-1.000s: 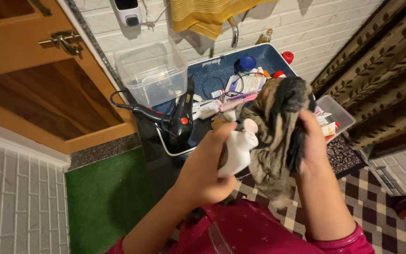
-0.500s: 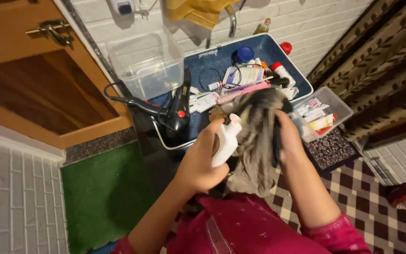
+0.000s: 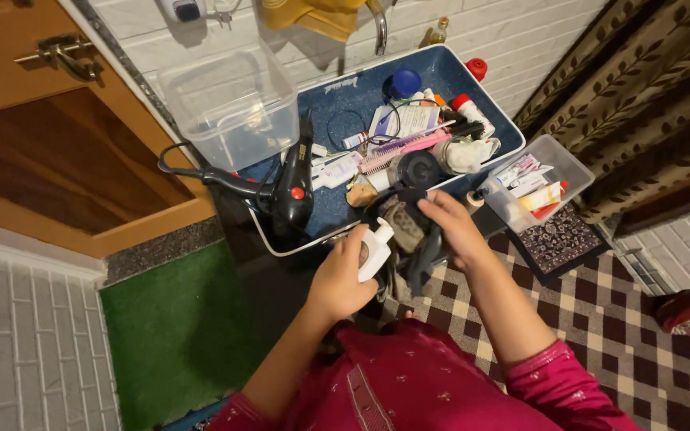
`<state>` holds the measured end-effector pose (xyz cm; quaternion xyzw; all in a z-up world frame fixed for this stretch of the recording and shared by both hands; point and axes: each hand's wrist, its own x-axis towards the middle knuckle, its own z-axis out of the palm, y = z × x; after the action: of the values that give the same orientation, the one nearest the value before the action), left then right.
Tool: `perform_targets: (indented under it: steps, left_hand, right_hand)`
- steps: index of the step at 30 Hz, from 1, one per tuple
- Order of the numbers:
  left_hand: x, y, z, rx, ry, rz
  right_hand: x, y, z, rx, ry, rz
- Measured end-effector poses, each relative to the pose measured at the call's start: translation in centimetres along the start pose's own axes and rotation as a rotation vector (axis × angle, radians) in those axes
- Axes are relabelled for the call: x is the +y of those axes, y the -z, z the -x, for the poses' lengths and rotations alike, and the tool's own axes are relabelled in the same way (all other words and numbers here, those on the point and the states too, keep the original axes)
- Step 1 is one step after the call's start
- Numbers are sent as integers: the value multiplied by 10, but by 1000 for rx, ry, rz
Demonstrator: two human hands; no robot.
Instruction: Sorting through and organizing various toiletries and personal care items on a vanity shelf.
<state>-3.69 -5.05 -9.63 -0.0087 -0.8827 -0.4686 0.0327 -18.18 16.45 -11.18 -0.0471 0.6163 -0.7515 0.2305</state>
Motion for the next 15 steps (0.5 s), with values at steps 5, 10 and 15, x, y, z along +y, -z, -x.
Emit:
perform_targets:
  steps: [5, 10, 15]
  left_hand:
    - [-13, -15, -8, 42, -13, -59]
    - [-3, -18, -16, 43, 9, -131]
    - [10, -14, -21, 60, -47, -273]
  right_hand:
    - [51, 25, -5, -63, -23, -10]
    - [40, -2, -2, -163, 467, 585]
    - [-15, -43, 17, -31, 372, 1089]
